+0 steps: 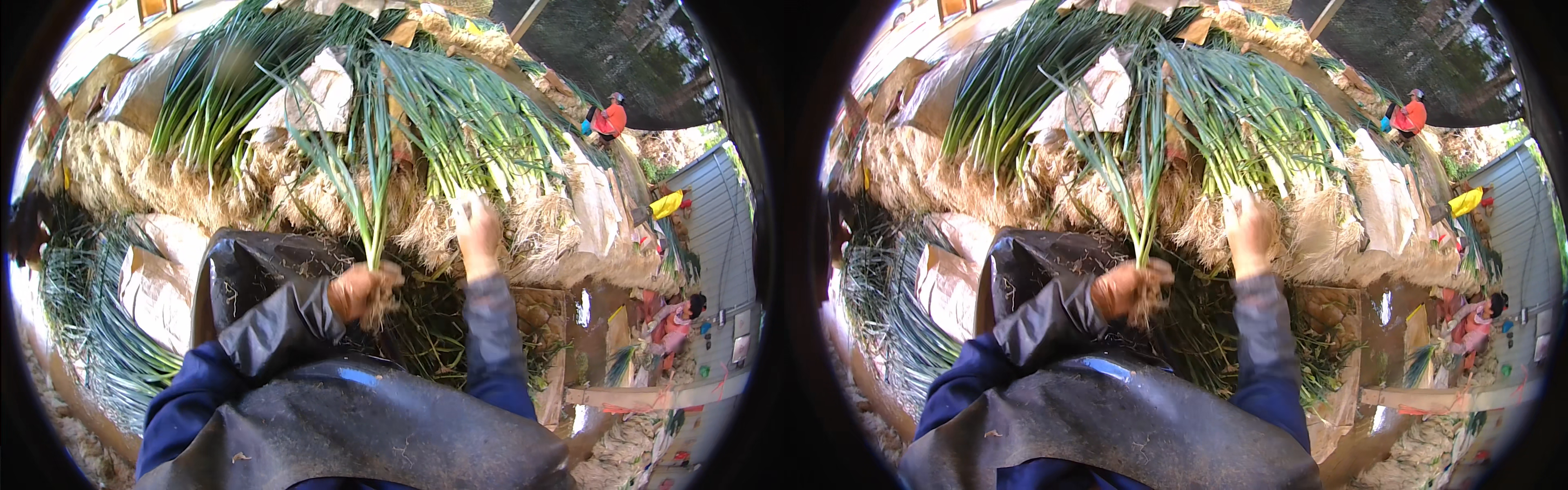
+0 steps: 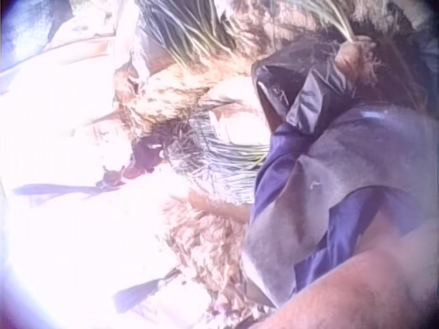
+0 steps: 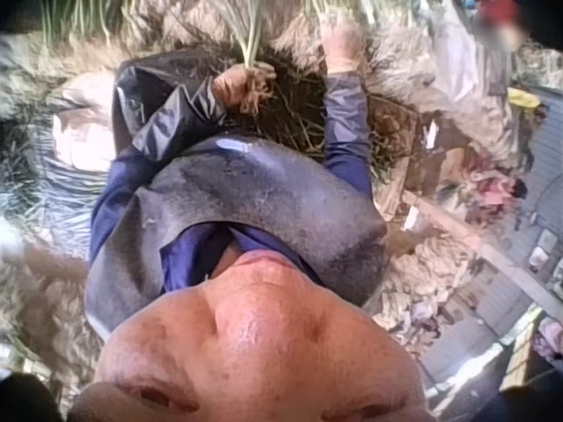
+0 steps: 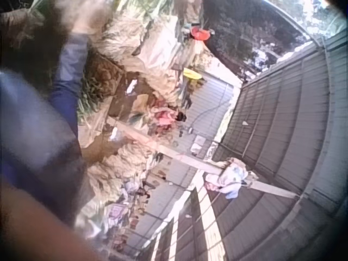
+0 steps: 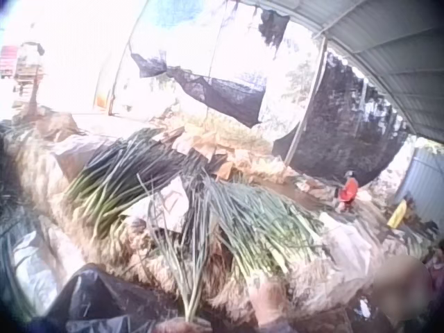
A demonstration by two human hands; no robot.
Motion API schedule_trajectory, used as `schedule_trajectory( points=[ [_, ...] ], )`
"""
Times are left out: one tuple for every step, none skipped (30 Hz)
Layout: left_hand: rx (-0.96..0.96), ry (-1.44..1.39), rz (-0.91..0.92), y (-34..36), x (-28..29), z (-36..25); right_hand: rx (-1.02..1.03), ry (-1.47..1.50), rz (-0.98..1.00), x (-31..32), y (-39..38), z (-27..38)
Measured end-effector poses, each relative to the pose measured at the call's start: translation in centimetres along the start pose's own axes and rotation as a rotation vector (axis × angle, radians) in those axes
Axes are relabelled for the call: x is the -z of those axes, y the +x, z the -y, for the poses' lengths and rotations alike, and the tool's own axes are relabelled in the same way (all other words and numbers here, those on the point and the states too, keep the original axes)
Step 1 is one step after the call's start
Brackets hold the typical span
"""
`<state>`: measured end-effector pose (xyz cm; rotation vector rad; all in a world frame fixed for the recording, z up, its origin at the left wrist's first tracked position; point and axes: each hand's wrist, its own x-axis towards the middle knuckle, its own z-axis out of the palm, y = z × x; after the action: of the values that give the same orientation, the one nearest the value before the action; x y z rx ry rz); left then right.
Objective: The person gathers green onions from a large pile, aligns them by the roots, and ties them into bundles using a strip of material. The person repeats this process to form multiple bundles and places them on a nearby surface.
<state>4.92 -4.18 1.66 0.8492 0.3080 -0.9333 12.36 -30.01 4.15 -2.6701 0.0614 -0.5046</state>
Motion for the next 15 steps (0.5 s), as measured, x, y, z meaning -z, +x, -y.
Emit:
schedule_trajectory(
  points=[
    [0.076, -0.035, 0.086, 0.6, 0.7, 1.7, -0.011, -0.285, -0.013, -0.9, 2.4, 0.5],
    [0.2, -0.031, 0.03, 1.0, 1.4, 2.8, 0.05, -0.567, -0.13, -1.7, 4.0, 0.9],
    [0.187, -0.054, 0.136, 1.2, 2.0, 3.4, 0.076, -0.641, -0.088, -2.1, 4.9, 1.2],
    [0.198, -0.051, 0.163, 1.0, 2.6, 3.7, 0.094, -0.716, -0.029, -2.3, 5.8, 1.4],
    [0.231, -0.071, 0.203, 0.7, 2.9, 3.6, 0.159, -0.694, -0.088, -2.2, 5.9, 1.3],
    [0.135, -0.039, 0.257, 0.4, 2.9, 3.2, 0.071, -0.48, -0.022, -2.3, 5.4, 1.3],
    [0.063, -0.028, 0.322, 0.0, 2.8, 2.6, -0.025, -0.262, 0.095, -2.1, 4.3, 1.0],
    [-0.004, -0.043, 0.4, -0.5, 2.6, 1.8, -0.096, -0.007, 0.177, -1.9, 2.9, 0.6],
    [-0.14, 0.025, 0.337, -0.9, 2.0, 1.3, -0.11, 0.061, 0.291, -1.9, 1.1, 0.0],
    [-0.197, 0.044, 0.263, -1.4, 1.7, 0.7, -0.022, 0.21, 0.295, -1.9, -1.3, -0.7],
    [-0.283, 0.09, 0.255, -1.9, 1.3, 0.5, -0.098, 0.261, 0.434, -2.2, -4.1, -1.5],
    [-0.382, 0.089, 0.271, -2.2, 1.0, 0.3, -0.07, 0.423, 0.529, -2.7, -7.4, -2.4],
    [-0.423, 0.049, 0.277, -2.3, 0.7, 0.4, -0.013, 0.383, 0.499, -3.4, -10.9, -3.1],
    [-0.433, 0.061, 0.3, -2.2, 0.7, 0.5, 0.062, 0.163, 0.745, -3.5, -13.7, -4.5],
    [-0.448, 0.056, 0.35, -2.1, 0.8, 0.8, 0.144, -0.056, 1.119, -3.5, -16.7, -5.6]
  ],
)
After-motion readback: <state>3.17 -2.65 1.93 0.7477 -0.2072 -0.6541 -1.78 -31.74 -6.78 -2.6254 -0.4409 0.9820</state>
